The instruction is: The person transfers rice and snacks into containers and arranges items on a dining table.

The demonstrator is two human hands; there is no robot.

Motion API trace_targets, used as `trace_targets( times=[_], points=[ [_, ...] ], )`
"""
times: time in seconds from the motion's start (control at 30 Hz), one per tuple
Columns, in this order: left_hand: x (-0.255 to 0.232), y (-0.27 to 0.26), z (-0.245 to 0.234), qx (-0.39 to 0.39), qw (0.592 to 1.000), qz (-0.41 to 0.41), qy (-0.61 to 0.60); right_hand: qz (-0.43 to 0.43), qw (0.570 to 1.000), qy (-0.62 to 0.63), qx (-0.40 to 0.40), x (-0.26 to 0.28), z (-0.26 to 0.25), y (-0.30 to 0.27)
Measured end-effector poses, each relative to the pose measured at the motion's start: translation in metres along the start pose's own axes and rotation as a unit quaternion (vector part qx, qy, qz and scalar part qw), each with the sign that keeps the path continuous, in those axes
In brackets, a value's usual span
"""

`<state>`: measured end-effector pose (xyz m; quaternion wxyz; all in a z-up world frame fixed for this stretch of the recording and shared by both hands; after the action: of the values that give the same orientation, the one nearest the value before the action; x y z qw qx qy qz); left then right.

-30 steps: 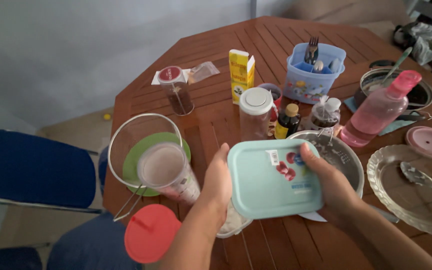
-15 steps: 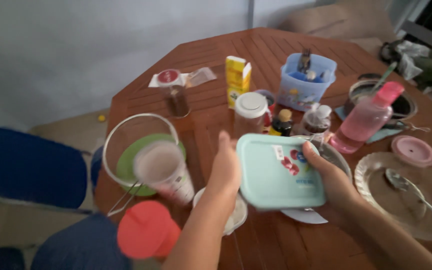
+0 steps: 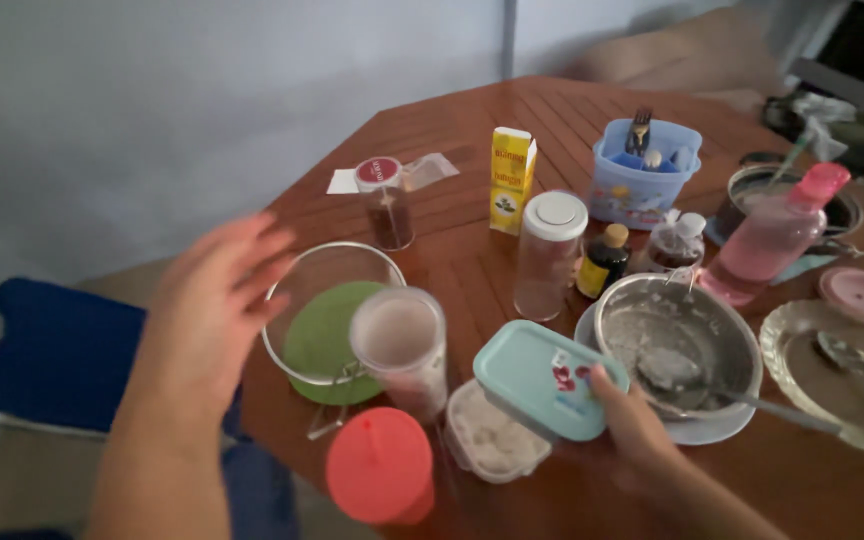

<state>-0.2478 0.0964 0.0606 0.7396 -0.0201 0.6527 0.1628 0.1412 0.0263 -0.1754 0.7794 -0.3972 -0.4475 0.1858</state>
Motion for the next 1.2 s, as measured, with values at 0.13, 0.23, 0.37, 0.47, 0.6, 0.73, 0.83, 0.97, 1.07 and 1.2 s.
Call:
trace_targets(
  times=[0.13,0.23,0.37,0.47,0.6,0.73,0.83,0.97,1.07,1.2],
  points=[
    [0.143,0.024,-0.142,-0.183,0.977,-0.112,-0.011,0.008,0.998,0.059,-0.032,-0.043,0.008,0.010],
    [0.315,0.019,-0.243,-0.286,0.923,-0.254,-0.040,0.016,0.987,0.109,-0.115,-0.077,0.004,0.015],
    [0.464,-0.010,-0.234,-0.098,0.897,-0.421,-0.089,-0.099,0.978,0.057,-0.174,-0.087,-0.016,0.033],
    [0.448,-0.029,-0.175,-0.054,0.860,-0.495,-0.113,-0.123,0.972,-0.011,-0.200,-0.092,-0.026,0.045],
    [0.477,-0.028,-0.134,-0.026,0.835,-0.512,-0.201,-0.124,0.978,0.005,-0.166,-0.090,-0.005,0.027],
    [0.468,-0.020,-0.114,-0.053,0.835,-0.501,-0.222,-0.097,0.958,0.092,-0.254,-0.081,0.000,-0.005],
    [0.435,-0.013,-0.105,-0.067,0.847,-0.475,-0.229,-0.135,0.929,-0.062,-0.339,-0.058,-0.014,-0.015],
    [0.428,0.004,-0.105,-0.016,0.890,-0.415,-0.188,-0.140,0.938,-0.060,-0.311,-0.042,0.007,-0.033],
    [0.399,0.028,-0.100,0.009,0.914,-0.361,-0.187,-0.151,0.927,-0.104,-0.326,-0.031,0.003,-0.031],
    [0.341,0.074,-0.082,0.027,0.934,-0.306,-0.181,-0.156,0.912,-0.127,-0.358,-0.012,0.025,-0.042]
  ],
)
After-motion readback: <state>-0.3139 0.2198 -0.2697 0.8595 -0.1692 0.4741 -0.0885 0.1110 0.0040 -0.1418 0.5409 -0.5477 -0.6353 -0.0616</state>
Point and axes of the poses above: each hand's wrist, its own y-axis towards the middle knuckle, its own z-axis out of the palm, x = y × z, the point moved 8 cm from there along y, towards the middle knuckle, and after that the axes turned 11 degrees about z, right-handed, at the moved point
